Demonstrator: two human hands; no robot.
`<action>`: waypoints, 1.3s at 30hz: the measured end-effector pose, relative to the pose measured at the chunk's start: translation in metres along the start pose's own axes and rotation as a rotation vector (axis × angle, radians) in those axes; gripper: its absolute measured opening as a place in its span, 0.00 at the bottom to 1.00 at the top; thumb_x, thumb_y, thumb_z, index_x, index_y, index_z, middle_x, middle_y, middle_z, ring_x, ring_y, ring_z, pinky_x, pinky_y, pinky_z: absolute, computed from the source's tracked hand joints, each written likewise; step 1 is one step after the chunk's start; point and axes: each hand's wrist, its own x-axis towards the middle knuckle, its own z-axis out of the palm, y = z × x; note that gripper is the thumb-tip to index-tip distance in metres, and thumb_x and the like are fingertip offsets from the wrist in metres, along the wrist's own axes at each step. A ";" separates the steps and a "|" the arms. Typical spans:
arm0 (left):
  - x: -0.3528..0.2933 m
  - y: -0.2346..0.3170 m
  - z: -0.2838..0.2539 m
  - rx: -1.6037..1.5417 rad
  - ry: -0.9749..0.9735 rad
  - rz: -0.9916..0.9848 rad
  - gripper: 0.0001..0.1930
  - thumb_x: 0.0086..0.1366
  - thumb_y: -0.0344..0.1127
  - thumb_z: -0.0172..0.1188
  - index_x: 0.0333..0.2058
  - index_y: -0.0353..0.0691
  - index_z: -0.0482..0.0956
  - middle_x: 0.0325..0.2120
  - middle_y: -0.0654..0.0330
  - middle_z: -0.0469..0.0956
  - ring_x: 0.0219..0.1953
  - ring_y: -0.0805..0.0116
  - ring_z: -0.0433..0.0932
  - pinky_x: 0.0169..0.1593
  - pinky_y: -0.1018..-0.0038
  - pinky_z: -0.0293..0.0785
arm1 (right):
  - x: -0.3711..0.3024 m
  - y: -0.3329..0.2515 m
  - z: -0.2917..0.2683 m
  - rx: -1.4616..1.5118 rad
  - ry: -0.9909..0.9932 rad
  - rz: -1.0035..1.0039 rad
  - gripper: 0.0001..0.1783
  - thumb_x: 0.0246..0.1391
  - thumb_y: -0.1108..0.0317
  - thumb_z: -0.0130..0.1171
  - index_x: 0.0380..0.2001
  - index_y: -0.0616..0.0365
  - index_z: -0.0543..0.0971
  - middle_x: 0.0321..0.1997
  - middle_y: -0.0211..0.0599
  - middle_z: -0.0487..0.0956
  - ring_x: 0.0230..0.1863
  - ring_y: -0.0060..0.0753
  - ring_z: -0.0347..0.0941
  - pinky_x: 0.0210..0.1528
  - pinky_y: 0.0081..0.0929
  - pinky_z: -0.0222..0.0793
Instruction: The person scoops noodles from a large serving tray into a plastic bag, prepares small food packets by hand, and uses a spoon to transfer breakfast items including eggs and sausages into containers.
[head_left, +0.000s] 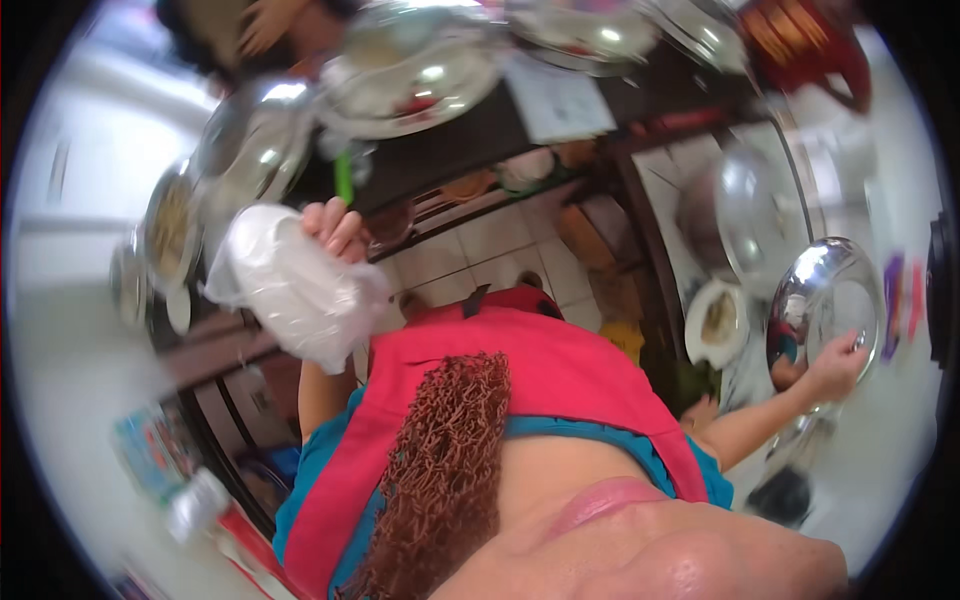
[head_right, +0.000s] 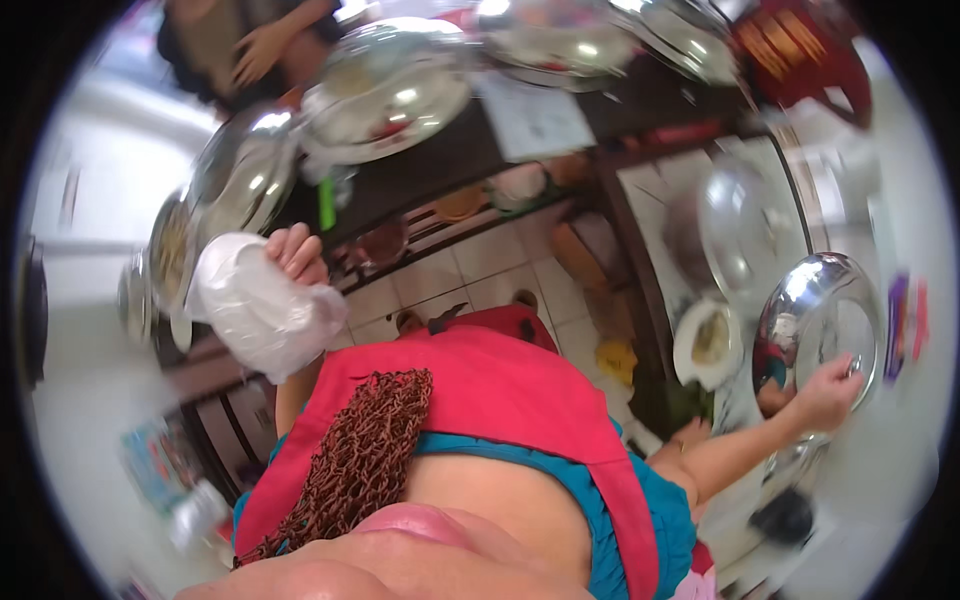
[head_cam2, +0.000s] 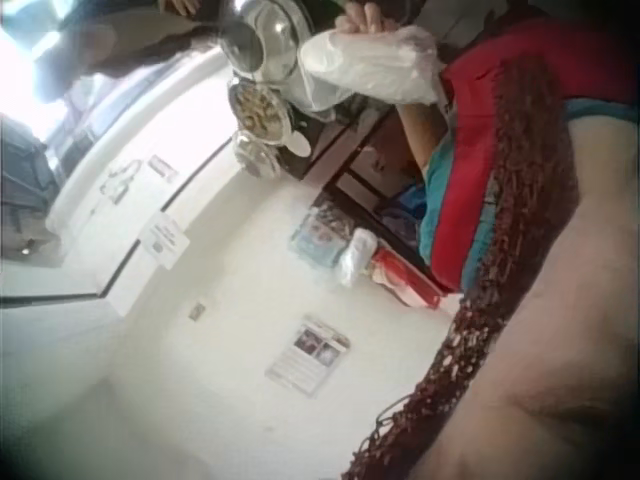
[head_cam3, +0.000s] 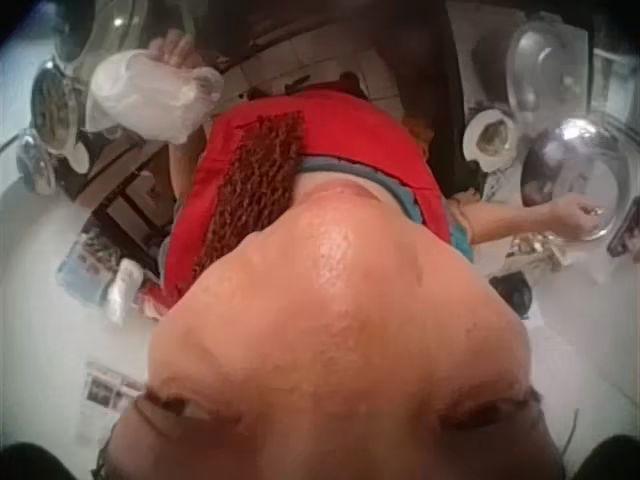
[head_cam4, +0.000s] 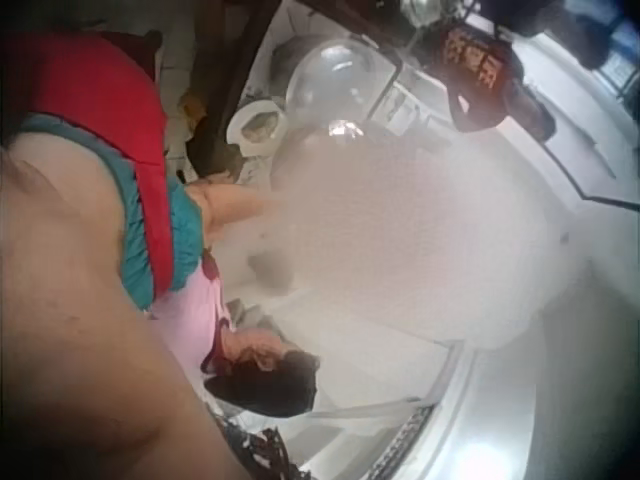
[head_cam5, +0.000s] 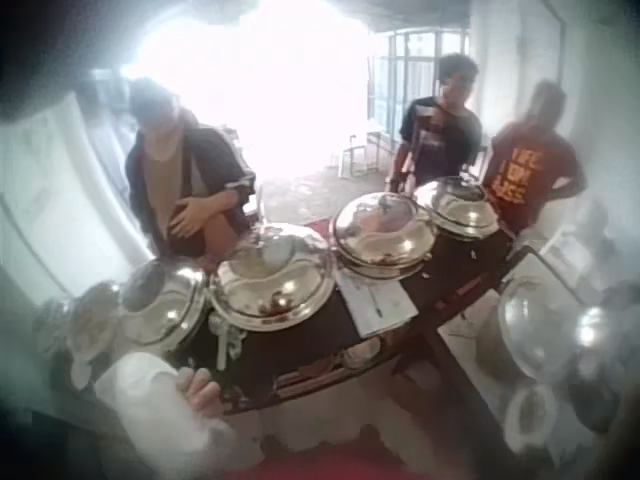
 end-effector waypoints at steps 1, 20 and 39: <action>-0.021 0.017 -0.001 0.016 0.003 0.079 0.09 0.68 0.34 0.48 0.30 0.36 0.70 0.26 0.60 0.62 0.30 0.69 0.64 0.33 0.74 0.67 | -0.001 -0.047 -0.032 0.160 0.035 -0.060 0.16 0.53 0.54 0.61 0.27 0.57 0.78 0.27 0.40 0.82 0.27 0.41 0.79 0.25 0.36 0.71; -0.401 0.186 0.003 2.477 1.498 0.465 0.31 0.46 0.49 0.70 0.47 0.40 0.73 0.39 0.54 0.74 0.43 0.50 0.73 0.52 0.49 0.66 | -0.396 -0.723 -0.543 1.912 -0.276 -1.442 0.16 0.53 0.54 0.55 0.29 0.58 0.75 0.25 0.44 0.77 0.27 0.51 0.76 0.30 0.43 0.70; -0.442 0.213 -0.046 1.297 1.557 1.078 0.31 0.49 0.48 0.68 0.50 0.40 0.71 0.42 0.54 0.73 0.45 0.52 0.72 0.53 0.52 0.67 | -0.563 -0.877 -0.608 1.695 -0.502 -1.616 0.19 0.53 0.53 0.53 0.32 0.60 0.77 0.32 0.51 0.80 0.38 0.55 0.77 0.42 0.46 0.71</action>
